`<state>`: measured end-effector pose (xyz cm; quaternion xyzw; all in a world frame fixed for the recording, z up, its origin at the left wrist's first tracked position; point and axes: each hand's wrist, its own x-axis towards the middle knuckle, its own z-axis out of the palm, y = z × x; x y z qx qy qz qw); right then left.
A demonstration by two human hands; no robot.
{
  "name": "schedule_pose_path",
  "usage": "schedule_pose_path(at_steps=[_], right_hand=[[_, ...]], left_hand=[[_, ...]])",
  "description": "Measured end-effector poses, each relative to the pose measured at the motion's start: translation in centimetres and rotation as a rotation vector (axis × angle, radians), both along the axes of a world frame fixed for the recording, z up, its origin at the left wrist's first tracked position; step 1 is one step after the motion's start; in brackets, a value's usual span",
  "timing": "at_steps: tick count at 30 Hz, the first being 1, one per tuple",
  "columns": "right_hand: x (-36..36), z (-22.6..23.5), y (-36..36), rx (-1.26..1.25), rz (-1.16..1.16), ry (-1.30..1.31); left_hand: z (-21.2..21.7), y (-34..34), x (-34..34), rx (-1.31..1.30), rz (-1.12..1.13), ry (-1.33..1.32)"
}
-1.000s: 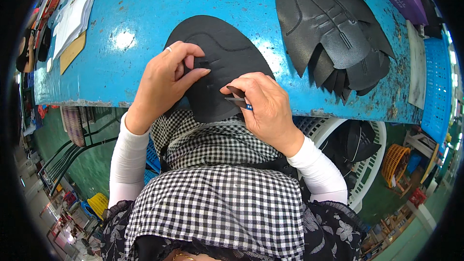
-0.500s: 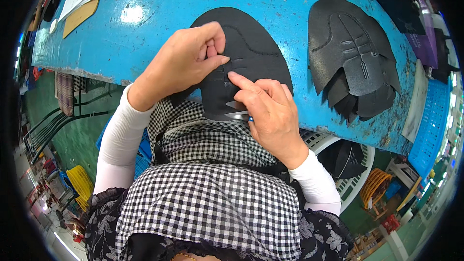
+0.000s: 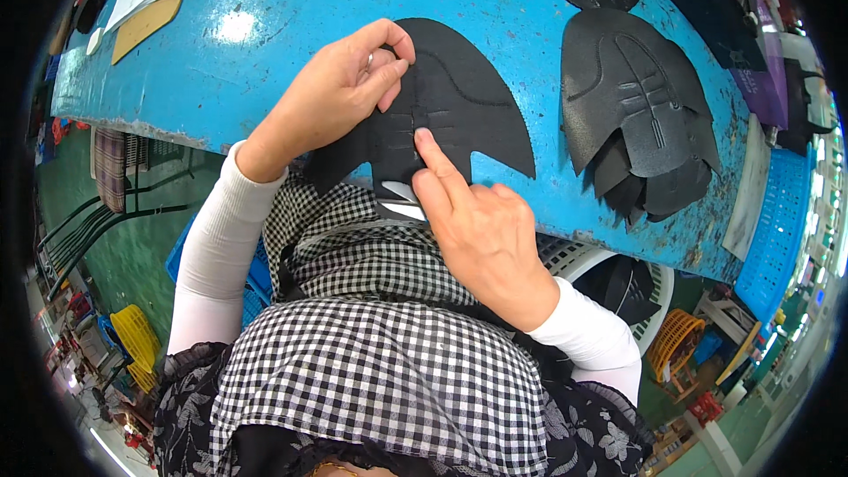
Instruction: The person trims excess material and threads from shoe uppers using nippers, then stacks the trimmed components.
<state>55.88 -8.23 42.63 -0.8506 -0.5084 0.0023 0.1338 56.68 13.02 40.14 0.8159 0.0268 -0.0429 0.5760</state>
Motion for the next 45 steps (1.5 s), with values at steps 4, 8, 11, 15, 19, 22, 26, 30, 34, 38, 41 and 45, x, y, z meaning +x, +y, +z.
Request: schedule_pose_path(at_steps=[4, 8, 11, 15, 19, 22, 26, 30, 34, 38, 41, 45], right_hand=[[1.1, -0.4, 2.0, 0.012, -0.045, -0.05], [1.8, -1.3, 2.0, 0.104, -0.038, -0.036], [0.7, -1.1, 0.9, 0.07, -0.007, -0.015], [-1.8, -1.0, -0.3, 0.066, 0.011, 0.031], [-1.8, -1.8, -1.0, 0.041, 0.023, -0.172], [-0.9, -1.9, -0.9, 0.158, 0.032, -0.127], [-0.8, -2.4, -1.0, 0.182, 0.043, -0.096], [-1.0, -2.7, -1.0, 0.23, 0.034, -0.057], [-1.0, -2.9, -0.8, 0.262, 0.017, -0.027], [-1.1, -3.0, -1.0, 0.302, -0.017, -0.016], [-1.2, -3.0, -1.1, 0.305, -0.007, 0.007], [-0.9, -2.5, -0.9, 0.317, 0.041, 0.114]], left_hand=[[0.4, -0.1, 0.1, 0.008, -0.003, -0.014], [0.4, -0.1, 0.4, -0.041, -0.001, -0.003], [0.5, -0.1, 0.4, -0.057, 0.015, 0.082], [0.4, 0.0, 0.4, -0.019, 0.017, 0.06], [0.1, 0.4, 0.0, -0.211, 0.095, 0.049], [-0.5, 0.6, -1.4, -0.148, 0.08, -0.125], [-0.1, -1.7, -2.0, 0.471, 0.107, -0.41], [-1.0, -1.5, -0.5, 0.785, 0.214, -0.444], [-0.6, -0.2, 0.3, 0.702, 0.238, -0.372], [0.2, -0.6, -0.7, 0.782, 0.09, -0.472], [-0.6, -0.9, -0.4, 0.848, 0.18, -0.446], [-1.7, -0.2, -0.2, 0.783, 0.246, -0.414]])
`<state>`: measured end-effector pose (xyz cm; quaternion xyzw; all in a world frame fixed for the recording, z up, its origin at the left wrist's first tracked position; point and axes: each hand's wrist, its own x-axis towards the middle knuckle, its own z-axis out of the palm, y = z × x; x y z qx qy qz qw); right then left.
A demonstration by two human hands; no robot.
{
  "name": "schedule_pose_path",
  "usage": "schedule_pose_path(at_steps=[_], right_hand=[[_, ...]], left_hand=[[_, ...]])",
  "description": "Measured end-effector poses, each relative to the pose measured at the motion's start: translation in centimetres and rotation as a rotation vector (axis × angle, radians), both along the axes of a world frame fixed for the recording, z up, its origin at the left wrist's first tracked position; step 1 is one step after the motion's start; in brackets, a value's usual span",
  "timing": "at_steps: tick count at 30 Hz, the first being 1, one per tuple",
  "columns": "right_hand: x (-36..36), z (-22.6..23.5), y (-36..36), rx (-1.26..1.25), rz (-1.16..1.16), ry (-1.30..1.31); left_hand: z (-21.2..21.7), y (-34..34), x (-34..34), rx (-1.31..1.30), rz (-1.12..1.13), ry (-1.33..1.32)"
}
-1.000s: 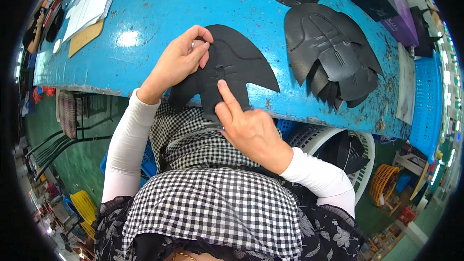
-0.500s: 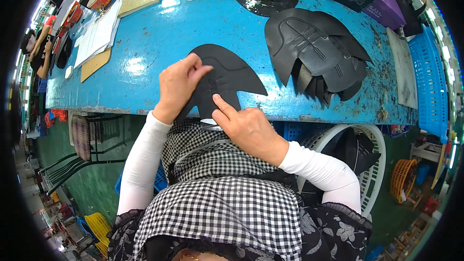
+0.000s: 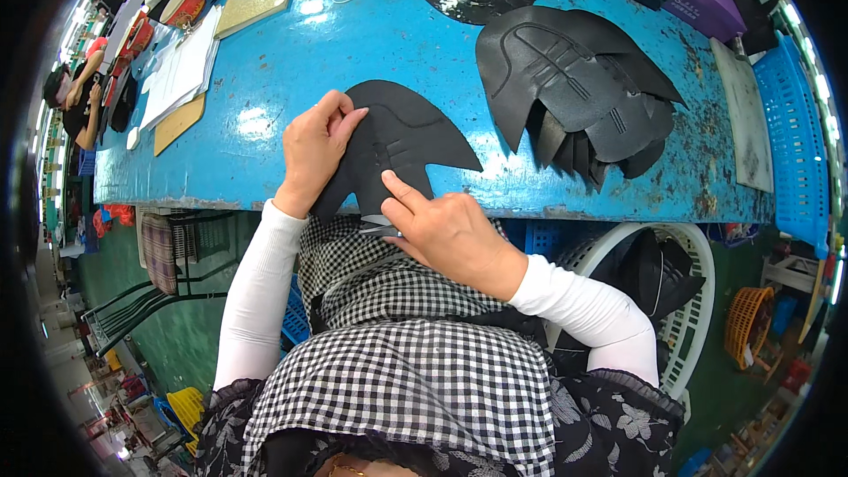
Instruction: The person trims excess material and threads from shoe uppers using nippers, then stacks the trimmed components.
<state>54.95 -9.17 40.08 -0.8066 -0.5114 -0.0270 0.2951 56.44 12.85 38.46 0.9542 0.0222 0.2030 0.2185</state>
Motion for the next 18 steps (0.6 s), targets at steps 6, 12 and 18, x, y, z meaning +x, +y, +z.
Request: schedule_pose_path(at_steps=[6, 12, 18], right_hand=[[2.6, 0.4, 1.5, -0.079, -0.048, -0.117], [5.2, -0.5, 4.0, -0.04, -0.178, -0.135], [3.2, 1.4, 0.6, -0.018, 0.041, 0.026]], left_hand=[[0.3, -0.1, 0.2, -0.102, -0.001, -0.041], [0.5, 0.5, -0.2, -0.215, -0.038, -0.032], [0.6, 1.8, -4.2, -1.014, -0.086, -0.012]])
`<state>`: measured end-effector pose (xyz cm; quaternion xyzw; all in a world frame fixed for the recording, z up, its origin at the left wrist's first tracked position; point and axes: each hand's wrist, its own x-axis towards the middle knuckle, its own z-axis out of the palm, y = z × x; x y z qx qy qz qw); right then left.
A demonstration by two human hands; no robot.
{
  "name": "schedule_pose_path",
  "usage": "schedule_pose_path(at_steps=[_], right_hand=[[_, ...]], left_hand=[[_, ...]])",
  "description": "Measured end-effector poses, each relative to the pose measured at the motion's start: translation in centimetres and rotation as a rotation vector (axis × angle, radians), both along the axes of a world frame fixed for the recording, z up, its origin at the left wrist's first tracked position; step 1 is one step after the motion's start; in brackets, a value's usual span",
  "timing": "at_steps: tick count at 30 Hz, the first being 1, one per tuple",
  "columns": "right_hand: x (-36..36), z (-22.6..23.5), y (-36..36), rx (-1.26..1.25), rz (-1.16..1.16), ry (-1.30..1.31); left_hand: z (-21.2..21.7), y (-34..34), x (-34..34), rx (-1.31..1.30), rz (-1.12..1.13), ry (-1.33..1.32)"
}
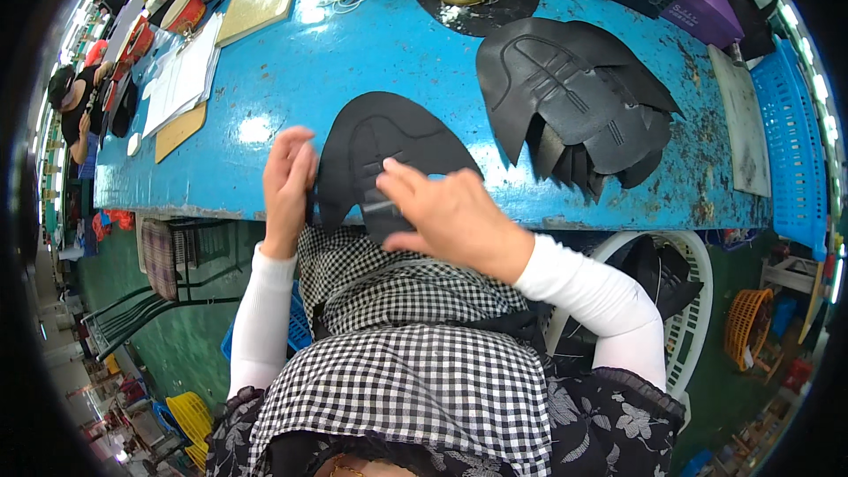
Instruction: The person trims excess material and threads from shoe uppers using nippers, then stacks the trimmed components.
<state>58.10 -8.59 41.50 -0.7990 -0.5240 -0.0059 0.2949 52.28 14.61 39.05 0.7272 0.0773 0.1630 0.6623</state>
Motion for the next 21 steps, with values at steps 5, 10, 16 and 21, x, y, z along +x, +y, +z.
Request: schedule_pose_path(at_steps=[5, 10, 16, 21], right_hand=[[0.6, 0.0, -0.9, 0.011, 0.082, 0.007], [6.4, 5.2, -1.0, 0.479, -0.159, 0.084], [9.6, 10.5, -8.2, 0.448, -0.148, -0.133], [8.1, 6.3, -15.1, -0.078, -0.33, -0.086]], left_hand=[[0.6, -1.2, -7.9, -0.422, -0.326, 0.108], [-0.3, -4.7, -8.4, -0.063, -0.637, 0.522], [-0.3, -7.0, -5.3, 0.328, -0.781, 0.309], [4.1, -6.7, -0.3, 0.134, -0.981, 0.274]])
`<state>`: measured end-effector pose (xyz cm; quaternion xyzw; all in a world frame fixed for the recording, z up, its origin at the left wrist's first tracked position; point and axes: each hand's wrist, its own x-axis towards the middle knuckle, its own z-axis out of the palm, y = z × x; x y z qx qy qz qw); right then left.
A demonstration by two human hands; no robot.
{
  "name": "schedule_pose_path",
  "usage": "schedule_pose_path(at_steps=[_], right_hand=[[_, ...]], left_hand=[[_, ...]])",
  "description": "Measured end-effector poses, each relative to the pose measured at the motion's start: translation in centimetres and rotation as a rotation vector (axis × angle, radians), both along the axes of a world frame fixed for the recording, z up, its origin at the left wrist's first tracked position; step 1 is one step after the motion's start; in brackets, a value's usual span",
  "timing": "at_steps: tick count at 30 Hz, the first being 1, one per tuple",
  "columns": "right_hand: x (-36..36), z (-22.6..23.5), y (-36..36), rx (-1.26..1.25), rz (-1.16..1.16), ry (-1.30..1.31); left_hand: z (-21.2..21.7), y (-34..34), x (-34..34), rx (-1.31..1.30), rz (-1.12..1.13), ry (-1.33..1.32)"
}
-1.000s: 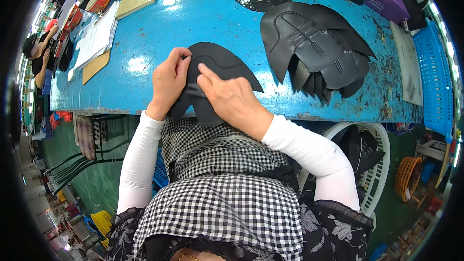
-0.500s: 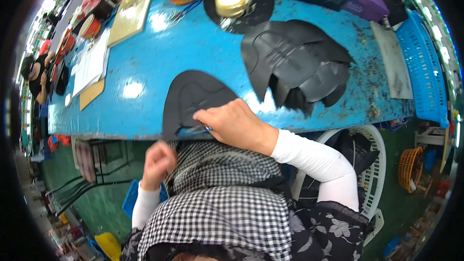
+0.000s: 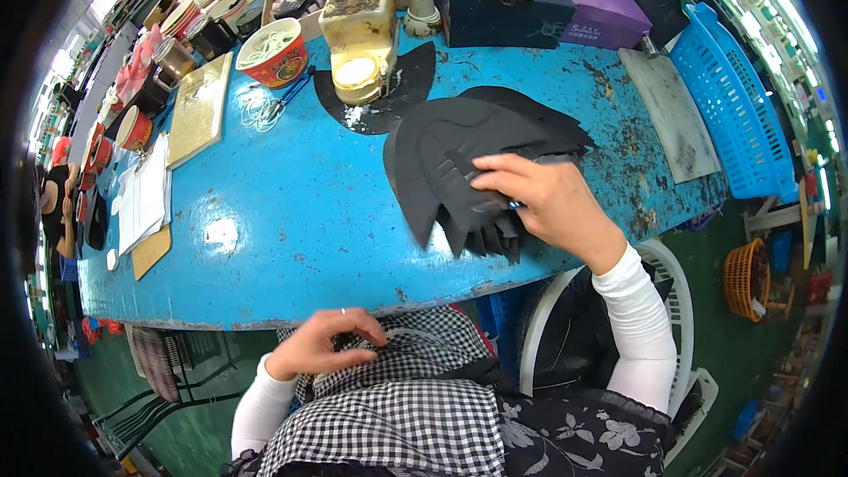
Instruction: The person trims excess material and threads from shoe uppers using nippers, then stacks the trimmed components.
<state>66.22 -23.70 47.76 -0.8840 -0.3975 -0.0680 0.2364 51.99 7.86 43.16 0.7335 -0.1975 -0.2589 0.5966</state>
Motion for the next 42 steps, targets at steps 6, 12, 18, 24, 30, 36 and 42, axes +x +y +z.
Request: schedule_pose_path(at_steps=[6, 12, 18, 24, 30, 36, 42], right_hand=[[1.9, 1.1, -2.7, 0.281, -0.399, 0.279], [10.5, -3.8, -10.7, 0.234, -0.675, 0.19], [12.2, -3.9, -7.2, -0.124, -0.661, 0.537], [9.3, -4.4, -2.4, -0.093, -0.469, 0.516], [3.4, -4.5, 5.4, 0.051, -0.153, 0.487], [2.2, -3.9, 11.7, 0.208, 0.166, 0.782], [1.8, -4.2, 6.9, 0.353, -0.031, 0.834]], left_hand=[[0.8, -0.3, 8.6, 0.121, 0.257, -0.433], [-0.5, -4.0, 14.6, 0.275, 0.187, -0.75], [-0.7, -5.3, 15.0, 0.451, 0.283, -0.746], [1.4, -4.3, 10.5, 0.575, 0.225, -0.419], [4.0, 0.0, 8.3, 0.764, 0.084, -0.424], [3.0, 2.4, 10.1, 0.374, 0.025, 0.096], [3.5, 2.8, 9.6, 0.472, 0.027, 0.149]])
